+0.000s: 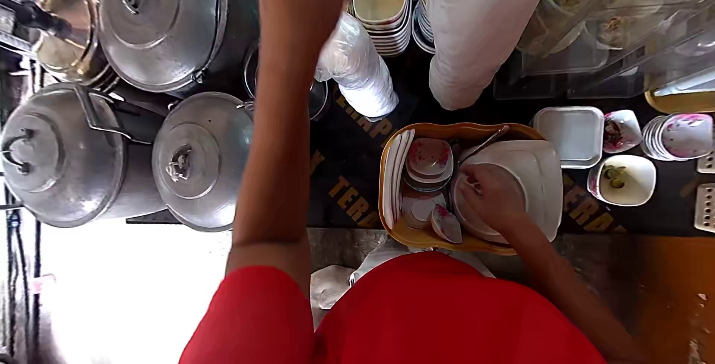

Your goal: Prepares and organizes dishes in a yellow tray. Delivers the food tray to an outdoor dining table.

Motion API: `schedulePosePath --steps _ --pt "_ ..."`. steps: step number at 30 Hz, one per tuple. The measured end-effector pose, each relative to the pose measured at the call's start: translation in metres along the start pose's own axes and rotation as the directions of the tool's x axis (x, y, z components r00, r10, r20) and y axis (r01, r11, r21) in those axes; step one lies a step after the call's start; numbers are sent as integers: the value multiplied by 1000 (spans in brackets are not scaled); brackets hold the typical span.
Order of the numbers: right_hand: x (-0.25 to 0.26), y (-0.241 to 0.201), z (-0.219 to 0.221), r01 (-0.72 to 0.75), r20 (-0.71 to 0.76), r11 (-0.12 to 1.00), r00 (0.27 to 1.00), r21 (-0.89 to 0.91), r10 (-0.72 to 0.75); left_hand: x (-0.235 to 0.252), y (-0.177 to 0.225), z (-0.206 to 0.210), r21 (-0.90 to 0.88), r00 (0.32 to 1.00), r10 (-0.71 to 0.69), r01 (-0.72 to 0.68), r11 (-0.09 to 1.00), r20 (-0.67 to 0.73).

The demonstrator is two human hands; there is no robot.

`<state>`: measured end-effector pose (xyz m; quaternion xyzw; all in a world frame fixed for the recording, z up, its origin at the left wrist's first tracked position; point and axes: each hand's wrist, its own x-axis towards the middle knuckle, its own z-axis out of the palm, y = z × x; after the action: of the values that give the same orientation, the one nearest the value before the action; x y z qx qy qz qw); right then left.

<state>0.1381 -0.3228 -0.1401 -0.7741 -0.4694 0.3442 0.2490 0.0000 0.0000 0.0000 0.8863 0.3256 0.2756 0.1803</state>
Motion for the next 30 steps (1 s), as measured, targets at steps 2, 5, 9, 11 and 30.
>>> schedulePosePath --steps 2,5,9,11,30 --pt "23 -7 16 43 109 988 994 -148 -26 -50 27 -1 -106 975 -155 173 979 158" --pt "50 -3 48 166 212 920 973 -355 -93 -127 28 23 -259 953 -205 260 930 221" --pt "71 11 76 225 246 836 963 -501 -112 -198 19 38 -344 915 -313 388 855 256" --pt "74 14 77 234 256 823 960 -518 -111 -214 16 36 -348 900 -365 430 833 238" --pt "-10 13 13 545 -307 653 595 -526 -743 -199 75 53 -355 771 -331 568 743 544"
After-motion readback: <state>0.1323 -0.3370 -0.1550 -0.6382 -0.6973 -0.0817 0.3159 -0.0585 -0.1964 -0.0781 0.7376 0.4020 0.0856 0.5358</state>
